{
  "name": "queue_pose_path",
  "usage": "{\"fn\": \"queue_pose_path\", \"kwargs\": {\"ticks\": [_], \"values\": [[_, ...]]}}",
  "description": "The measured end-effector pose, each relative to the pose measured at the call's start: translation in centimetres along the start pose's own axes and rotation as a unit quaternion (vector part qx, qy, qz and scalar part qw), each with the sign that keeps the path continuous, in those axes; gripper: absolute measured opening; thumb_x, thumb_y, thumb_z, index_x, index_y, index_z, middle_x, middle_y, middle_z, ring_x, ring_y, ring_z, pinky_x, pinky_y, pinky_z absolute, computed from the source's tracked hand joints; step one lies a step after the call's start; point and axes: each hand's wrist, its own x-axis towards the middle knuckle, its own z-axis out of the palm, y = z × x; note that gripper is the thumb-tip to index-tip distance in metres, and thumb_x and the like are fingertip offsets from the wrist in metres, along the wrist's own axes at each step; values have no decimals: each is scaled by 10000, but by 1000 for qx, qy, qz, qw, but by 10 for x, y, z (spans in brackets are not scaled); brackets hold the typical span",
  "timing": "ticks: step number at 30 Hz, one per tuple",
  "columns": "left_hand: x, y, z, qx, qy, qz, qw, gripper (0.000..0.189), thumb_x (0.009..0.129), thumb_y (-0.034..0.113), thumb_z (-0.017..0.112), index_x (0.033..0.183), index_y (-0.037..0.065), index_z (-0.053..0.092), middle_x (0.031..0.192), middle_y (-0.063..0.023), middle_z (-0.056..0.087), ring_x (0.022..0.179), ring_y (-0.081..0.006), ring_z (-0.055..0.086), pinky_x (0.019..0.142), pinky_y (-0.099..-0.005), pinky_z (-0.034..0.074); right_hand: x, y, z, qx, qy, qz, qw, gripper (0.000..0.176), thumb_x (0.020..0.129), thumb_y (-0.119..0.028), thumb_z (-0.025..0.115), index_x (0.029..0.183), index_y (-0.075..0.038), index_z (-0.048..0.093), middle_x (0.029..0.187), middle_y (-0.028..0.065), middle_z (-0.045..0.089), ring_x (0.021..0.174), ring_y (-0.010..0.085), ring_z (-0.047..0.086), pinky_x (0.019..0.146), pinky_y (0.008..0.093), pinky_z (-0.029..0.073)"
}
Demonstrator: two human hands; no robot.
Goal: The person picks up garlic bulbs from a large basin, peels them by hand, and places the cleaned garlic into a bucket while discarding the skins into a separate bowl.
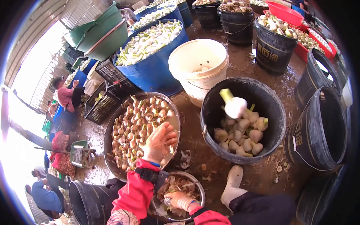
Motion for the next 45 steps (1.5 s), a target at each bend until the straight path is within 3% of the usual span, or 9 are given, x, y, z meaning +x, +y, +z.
{"fn": "queue_pose_path", "kwargs": {"ticks": [6, 11, 19, 24, 28, 38, 42, 43, 45], "values": [[106, -85, -108, 719, -116, 98, 678, 618, 751, 30, 570, 1355, 88, 450, 1266, -119, 549, 1172, -194, 510, 961, -282, 408, 15, 14, -9, 54, 61, -78, 994, 508, 759, -19, 458, 1228, -163, 593, 1325, 68, 530, 1125, 239, 566, 925, 297, 427], [102, -80, -125, 432, -256, -179, 846, 593, 761, 95, 646, 1315, -15, 468, 1141, -77, 609, 1015, -142, 559, 866, -253, 443, 31, 33, -6, 194, 137, -48, 970, 414, 796, -43, 509, 1199, -86, 593, 1053, 90, 681, 959, 183, 632, 848, 273, 454], [-62, -23, -76, 169, 81, -178, 966, 299, 895, 234, 574, 1144, 70, 598, 891, -8, 618, 719, -86, 571, 585, -249, 484, 8, -21, -23, 473, 377, -212, 768, 377, 808, 51, 598, 1180, -16, 599, 1118, 41, 629, 993, 127, 595, 895, 257, 458], [-148, -53, -76, 91, 21, -135, 986, 429, 901, 231, 579, 1270, 26, 500, 944, -13, 598, 807, -97, 565, 683, -233, 473, -18, -36, -20, 419, 349, -213, 810, 434, 833, 34, 587, 1261, -18, 538, 1158, 46, 618, 1034, 104, 574, 907, 236, 443], [-177, -82, -87, 617, 43, 233, 751, 583, 722, 127, 723, 1243, -24, 508, 1005, -98, 578, 839, -215, 572, 753, -313, 467, -31, -45, -11, 428, 314, -206, 822, 431, 836, 31, 581, 1262, -20, 536, 1158, 59, 627, 1033, 109, 579, 905, 234, 440], [-195, -87, -66, 715, 72, 201, 665, 478, 708, 228, 725, 1148, 92, 595, 909, -118, 558, 798, -304, 574, 697, -383, 474, -6, -25, 19, 393, 366, -147, 831, 465, 815, 90, 468, 1261, -27, 527, 1145, 109, 626, 1019, 160, 588, 877, 255, 442], [-190, -94, -74, 624, 128, 237, 734, 500, 763, 287, 691, 1197, 77, 557, 891, -132, 595, 726, -244, 572, 609, -341, 464, -4, -16, 10, 343, 393, -159, 838, 490, 791, 97, 457, 1269, 4, 510, 1131, 121, 632, 1014, 170, 586, 887, 235, 433], [-189, -97, -82, 320, 144, 80, 933, 472, 785, 311, 671, 1180, 75, 565, 886, -129, 605, 696, -213, 568, 577, -311, 454, -6, -17, 10, 349, 392, -173, 834, 430, 829, 74, 465, 1248, 3, 531, 1124, 124, 631, 993, 165, 592, 880, 254, 451], [-188, -86, -82, -122, 155, -123, 973, 471, 852, 356, 569, 1210, 53, 516, 871, -128, 625, 604, -145, 540, 496, -242, 420, -31, -33, -9, 469, 281, -171, 820, 390, 863, 37, 478, 1248, -1, 527, 1089, 104, 627, 967, 152, 590, 861, 254, 466]]}}
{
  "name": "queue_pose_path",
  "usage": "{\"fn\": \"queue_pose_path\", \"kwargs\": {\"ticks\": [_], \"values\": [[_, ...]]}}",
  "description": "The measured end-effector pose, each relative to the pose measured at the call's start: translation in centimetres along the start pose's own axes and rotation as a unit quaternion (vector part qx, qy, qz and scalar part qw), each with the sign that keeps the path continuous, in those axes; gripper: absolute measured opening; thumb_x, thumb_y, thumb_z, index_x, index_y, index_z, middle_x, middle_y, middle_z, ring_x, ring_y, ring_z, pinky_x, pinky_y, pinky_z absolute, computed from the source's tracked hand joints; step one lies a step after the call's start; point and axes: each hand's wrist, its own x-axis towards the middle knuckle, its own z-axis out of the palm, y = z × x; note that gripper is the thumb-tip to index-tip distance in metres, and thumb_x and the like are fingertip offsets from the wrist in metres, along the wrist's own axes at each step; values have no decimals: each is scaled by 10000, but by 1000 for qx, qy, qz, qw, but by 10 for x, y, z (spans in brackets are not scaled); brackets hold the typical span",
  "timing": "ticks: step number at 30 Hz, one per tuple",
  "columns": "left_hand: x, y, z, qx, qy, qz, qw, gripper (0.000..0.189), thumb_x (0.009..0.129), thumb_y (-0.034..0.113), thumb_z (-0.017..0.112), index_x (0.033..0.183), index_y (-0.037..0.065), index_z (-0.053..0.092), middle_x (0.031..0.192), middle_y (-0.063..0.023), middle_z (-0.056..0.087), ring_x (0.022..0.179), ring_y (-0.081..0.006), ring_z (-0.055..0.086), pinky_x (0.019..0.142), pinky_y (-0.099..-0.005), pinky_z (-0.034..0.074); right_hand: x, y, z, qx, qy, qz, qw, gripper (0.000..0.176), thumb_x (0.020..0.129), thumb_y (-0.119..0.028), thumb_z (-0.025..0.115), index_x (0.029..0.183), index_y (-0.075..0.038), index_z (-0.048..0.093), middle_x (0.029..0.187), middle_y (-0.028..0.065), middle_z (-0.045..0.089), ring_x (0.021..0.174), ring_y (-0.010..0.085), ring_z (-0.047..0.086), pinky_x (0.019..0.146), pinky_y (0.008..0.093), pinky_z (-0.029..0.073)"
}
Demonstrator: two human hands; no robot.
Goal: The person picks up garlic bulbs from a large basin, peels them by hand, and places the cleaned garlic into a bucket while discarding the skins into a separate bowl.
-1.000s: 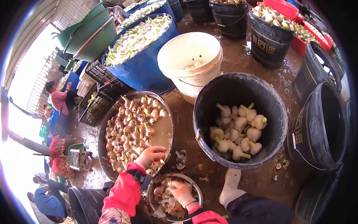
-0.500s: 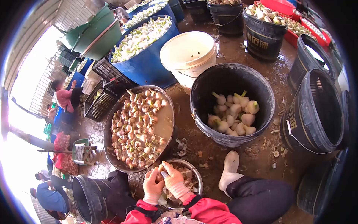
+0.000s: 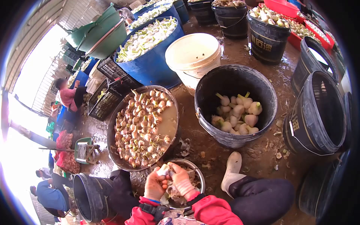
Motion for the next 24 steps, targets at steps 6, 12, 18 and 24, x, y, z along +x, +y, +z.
{"fn": "queue_pose_path", "kwargs": {"ticks": [6, 12, 18, 24], "values": [[-8, 11, -3, 182, -6, 97, 979, 578, 914, 421, 489, 1291, -15, 440, 872, -120, 636, 629, -133, 552, 523, -229, 435, 2, -8, -5, 203, -171, 150, 952, 233, 901, -181, 605, 1097, -56, 586, 998, 12, 618, 902, 117, 585, 812, 264, 491], [9, -18, -28, 616, -2, 446, 649, 622, 903, 261, 605, 1355, -57, 320, 982, -106, 605, 780, -150, 569, 722, -269, 475, 7, 20, 2, 203, -55, 93, 973, 195, 831, -45, 655, 1026, -32, 655, 969, 3, 643, 874, 108, 600, 791, 237, 483], [23, -17, -17, 373, 22, 225, 900, 552, 902, 536, 483, 1120, 30, 508, 819, -86, 601, 626, -185, 558, 556, -293, 460, 1, -8, 1, 191, 25, 127, 973, 171, 837, 14, 606, 994, -18, 665, 952, 43, 660, 868, 137, 610, 795, 262, 494], [3, -13, 12, 47, 73, 6, 996, 464, 894, 546, 508, 926, 93, 601, 768, -40, 602, 616, -174, 571, 529, -308, 488, 10, 16, 1, 18, 35, -52, 998, 280, 829, 74, 486, 1036, -21, 648, 985, 46, 658, 894, 136, 603, 806, 274, 485]]}}
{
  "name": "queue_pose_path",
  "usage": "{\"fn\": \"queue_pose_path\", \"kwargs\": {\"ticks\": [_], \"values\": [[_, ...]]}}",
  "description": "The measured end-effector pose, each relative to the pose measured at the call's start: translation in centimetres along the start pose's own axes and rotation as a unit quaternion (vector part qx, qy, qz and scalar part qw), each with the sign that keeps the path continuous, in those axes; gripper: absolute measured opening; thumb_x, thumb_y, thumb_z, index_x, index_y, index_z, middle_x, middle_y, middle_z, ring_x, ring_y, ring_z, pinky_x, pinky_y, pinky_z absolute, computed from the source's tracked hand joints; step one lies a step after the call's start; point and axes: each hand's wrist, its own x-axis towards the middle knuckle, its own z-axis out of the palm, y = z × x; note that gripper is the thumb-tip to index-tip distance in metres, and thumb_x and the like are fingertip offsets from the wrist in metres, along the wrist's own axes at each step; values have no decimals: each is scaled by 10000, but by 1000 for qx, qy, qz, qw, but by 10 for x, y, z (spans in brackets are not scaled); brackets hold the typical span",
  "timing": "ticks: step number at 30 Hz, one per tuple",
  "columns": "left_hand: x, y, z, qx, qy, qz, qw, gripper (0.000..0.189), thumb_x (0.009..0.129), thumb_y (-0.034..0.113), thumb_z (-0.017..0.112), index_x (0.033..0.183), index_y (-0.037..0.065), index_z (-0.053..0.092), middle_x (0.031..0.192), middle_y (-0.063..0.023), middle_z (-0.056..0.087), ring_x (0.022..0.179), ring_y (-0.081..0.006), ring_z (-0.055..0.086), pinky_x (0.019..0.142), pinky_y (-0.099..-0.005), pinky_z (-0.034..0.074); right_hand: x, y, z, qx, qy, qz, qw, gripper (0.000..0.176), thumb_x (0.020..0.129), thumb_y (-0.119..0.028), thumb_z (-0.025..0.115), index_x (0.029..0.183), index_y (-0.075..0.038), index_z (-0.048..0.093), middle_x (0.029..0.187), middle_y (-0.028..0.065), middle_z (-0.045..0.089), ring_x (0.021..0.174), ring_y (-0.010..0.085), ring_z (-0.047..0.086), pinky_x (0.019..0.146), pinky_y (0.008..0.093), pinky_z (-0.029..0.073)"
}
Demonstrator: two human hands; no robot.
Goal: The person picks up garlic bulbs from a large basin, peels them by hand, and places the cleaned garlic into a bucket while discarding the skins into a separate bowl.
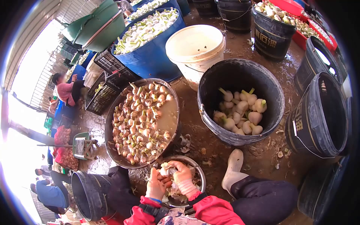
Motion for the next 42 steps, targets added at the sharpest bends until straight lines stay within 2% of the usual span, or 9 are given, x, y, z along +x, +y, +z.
{"fn": "queue_pose_path", "kwargs": {"ticks": [2, 7, 17, 22, 25, 27, 28, 33, 42], "values": [[-11, 0, -4, -48, -60, 45, 996, 390, 910, 423, 560, 1092, 78, 552, 903, -40, 606, 826, -202, 584, 729, -373, 500, -10, -6, 4, -48, -65, 14, 997, 288, 816, 80, 480, 1031, -18, 646, 981, 46, 658, 893, 132, 600, 805, 274, 483], [-2, 8, -24, -83, -32, -1, 996, 312, 905, 320, 580, 1111, 87, 572, 1010, -63, 608, 907, -196, 585, 728, -365, 508, -18, -22, 13, 21, -126, 175, 976, 250, 800, 80, 512, 976, -22, 658, 932, 37, 649, 872, 122, 591, 775, 264, 481], [-48, 23, -44, 59, -258, 42, 963, 410, 852, 122, 580, 1235, 26, 471, 1103, -171, 566, 938, -253, 586, 790, -338, 487, 23, 55, -38, -65, 67, 87, 992, 232, 777, 13, 575, 971, -55, 683, 882, 64, 679, 731, 127, 607, 662, 274, 497], [-40, 18, -71, 179, -87, 106, 974, 424, 775, 40, 700, 1164, 15, 533, 1072, -68, 556, 943, -139, 546, 856, -259, 440, 14, 48, -34, -406, -137, -125, 895, 209, 814, -74, 627, 1018, -64, 672, 921, 50, 683, 740, 154, 617, 688, 322, 493], [-34, 23, -68, 327, -118, 269, 898, 383, 790, 31, 674, 1149, 7, 542, 1054, -72, 572, 958, -142, 555, 866, -279, 442, -8, 25, -6, -146, -258, -70, 952, 275, 838, -91, 631, 1110, -60, 644, 1050, 61, 651, 972, 105, 581, 845, 252, 456], [-33, 22, -60, 321, -118, 259, 904, 326, 816, 44, 668, 1123, 6, 565, 1024, -67, 590, 939, -152, 575, 859, -282, 451, -19, -2, 10, -91, -194, 127, 969, 314, 846, -74, 619, 1157, -36, 612, 1055, 45, 646, 965, 114, 583, 841, 249, 458], [-37, 21, -52, 199, -101, 224, 949, 298, 827, 64, 668, 1105, 3, 576, 1001, -71, 604, 919, -169, 592, 851, -297, 463, -19, 3, 11, -107, -187, 80, 973, 292, 869, -137, 636, 1159, -103, 626, 873, -10, 644, 666, 48, 543, 546, 199, 427], [-21, 23, -65, -89, -112, 120, 982, 325, 856, 174, 663, 1118, 13, 558, 982, -109, 647, 891, -226, 635, 832, -360, 508, -26, -28, 19, 58, -174, 114, 976, 277, 888, -67, 607, 1164, -46, 604, 947, 13, 628, 707, 71, 552, 620, 208, 459], [-28, 12, -67, -203, -144, 37, 968, 340, 938, 338, 518, 1200, 122, 522, 1118, -96, 613, 1013, -271, 615, 768, -418, 551, 2, -58, -6, 408, -123, 17, 904, 272, 875, 21, 559, 1144, -9, 534, 918, 153, 581, 746, 219, 592, 662, 244, 509]]}}
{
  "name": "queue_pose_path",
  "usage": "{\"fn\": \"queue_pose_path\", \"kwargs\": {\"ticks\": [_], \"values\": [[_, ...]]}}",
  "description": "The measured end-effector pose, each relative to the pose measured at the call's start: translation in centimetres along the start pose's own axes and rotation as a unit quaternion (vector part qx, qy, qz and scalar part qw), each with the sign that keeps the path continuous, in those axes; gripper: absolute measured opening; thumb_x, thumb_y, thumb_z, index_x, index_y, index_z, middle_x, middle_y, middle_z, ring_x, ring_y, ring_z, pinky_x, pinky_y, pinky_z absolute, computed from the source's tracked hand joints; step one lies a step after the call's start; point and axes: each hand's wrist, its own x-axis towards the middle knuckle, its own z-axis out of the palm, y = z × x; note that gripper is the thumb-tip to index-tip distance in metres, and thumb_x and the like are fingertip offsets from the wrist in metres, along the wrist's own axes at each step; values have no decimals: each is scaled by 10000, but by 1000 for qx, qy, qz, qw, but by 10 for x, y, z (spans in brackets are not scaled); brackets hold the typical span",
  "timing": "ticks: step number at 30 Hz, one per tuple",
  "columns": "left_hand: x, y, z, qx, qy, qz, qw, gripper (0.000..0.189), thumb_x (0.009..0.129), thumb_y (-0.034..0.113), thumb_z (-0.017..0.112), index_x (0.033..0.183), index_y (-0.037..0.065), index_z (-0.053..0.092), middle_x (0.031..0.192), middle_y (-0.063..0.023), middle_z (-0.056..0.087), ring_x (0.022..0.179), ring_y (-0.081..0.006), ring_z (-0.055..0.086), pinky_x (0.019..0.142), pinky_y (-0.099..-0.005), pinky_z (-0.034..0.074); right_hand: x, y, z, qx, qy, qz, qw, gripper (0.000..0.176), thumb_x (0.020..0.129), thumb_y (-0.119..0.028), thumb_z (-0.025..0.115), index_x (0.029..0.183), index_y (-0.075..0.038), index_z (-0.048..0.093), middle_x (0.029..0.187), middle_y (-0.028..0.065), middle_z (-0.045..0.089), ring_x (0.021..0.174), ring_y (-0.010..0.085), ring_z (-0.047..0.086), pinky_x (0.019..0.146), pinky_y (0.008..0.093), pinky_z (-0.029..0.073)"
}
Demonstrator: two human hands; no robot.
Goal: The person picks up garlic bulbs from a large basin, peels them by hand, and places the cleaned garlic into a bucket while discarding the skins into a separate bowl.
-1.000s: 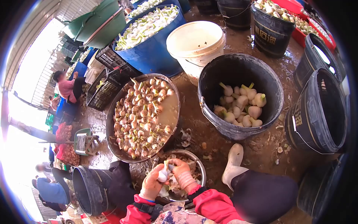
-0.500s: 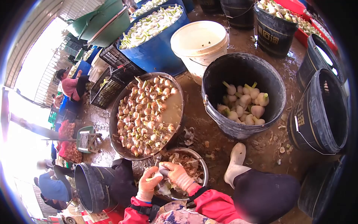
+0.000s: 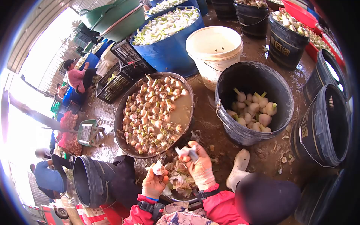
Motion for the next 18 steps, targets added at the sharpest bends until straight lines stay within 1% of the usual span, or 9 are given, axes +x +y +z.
{"fn": "queue_pose_path", "kwargs": {"ticks": [1, 4, 6, 7, 9, 13, 14, 16, 18], "values": [[0, 1, -3, -3, 0, 2, 1000, 340, 938, 338, 518, 1200, 122, 522, 1118, -96, 613, 1013, -271, 615, 768, -418, 551, 3, -6, -1, 45, 34, 5, 998, 247, 868, 15, 572, 1114, 4, 554, 923, 154, 586, 738, 207, 587, 643, 239, 506], [1, 3, -10, -14, 28, -17, 999, 339, 946, 317, 513, 1212, 106, 508, 1121, -107, 608, 993, -276, 619, 760, -406, 551, -1, 1, -19, -222, 62, 44, 972, 205, 872, -22, 588, 1074, 10, 595, 926, 112, 610, 752, 155, 579, 675, 231, 490], [1, 4, -10, 61, 39, -34, 997, 314, 956, 280, 502, 1206, 91, 505, 1116, -117, 607, 971, -271, 622, 745, -397, 554, -7, 12, -12, -450, 17, 127, 884, 224, 863, -12, 585, 1084, 13, 608, 973, 81, 643, 831, 136, 602, 778, 234, 478], [-1, 2, -4, 104, 57, -24, 993, 284, 960, 248, 497, 1193, 87, 509, 1103, -124, 608, 958, -266, 623, 736, -384, 554, -5, 36, -53, -588, -57, 31, 806, 247, 867, -105, 638, 1090, 0, 617, 1022, 45, 653, 922, 135, 611, 832, 234, 460], [5, -7, -10, 208, 69, -12, 976, 285, 956, 250, 505, 1189, 87, 508, 1094, -124, 610, 964, -267, 622, 744, -384, 556, -20, 51, -26, -569, -12, 44, 821, 236, 856, -52, 608, 1088, -8, 623, 1004, 59, 664, 946, 146, 608, 867, 250, 454], [1, -12, -8, 138, 46, 16, 989, 289, 950, 260, 520, 1185, 92, 511, 1080, -110, 613, 963, -268, 621, 753, -379, 558, -8, 59, -74, -625, 93, 36, 774, 231, 848, -2, 521, 1049, -5, 635, 871, 66, 672, 736, 124, 613, 653, 257, 495], [-4, -3, 4, 96, 37, 26, 994, 288, 946, 269, 527, 1177, 97, 519, 1076, -97, 613, 966, -267, 620, 757, -381, 559, -7, 56, -90, -544, 121, 77, 827, 201, 852, -21, 520, 1006, -11, 648, 806, 67, 667, 624, 100, 581, 554, 253, 466], [-3, 18, 2, -19, 9, 37, 999, 294, 942, 293, 527, 1176, 114, 529, 1078, -70, 605, 980, -257, 608, 773, -381, 551, -10, 49, -109, -634, 128, 145, 749, 190, 837, -84, 562, 991, -30, 660, 860, 115, 687, 704, 156, 637, 654, 293, 497], [0, 57, -14, -26, -21, 171, 985, 308, 947, 295, 512, 1187, 103, 534, 1097, -70, 593, 981, -236, 582, 811, -359, 524, -12, 53, -119, -678, 101, 168, 708, 200, 830, -98, 583, 1001, -32, 661, 870, 121, 688, 727, 163, 644, 669, 293, 497]]}}
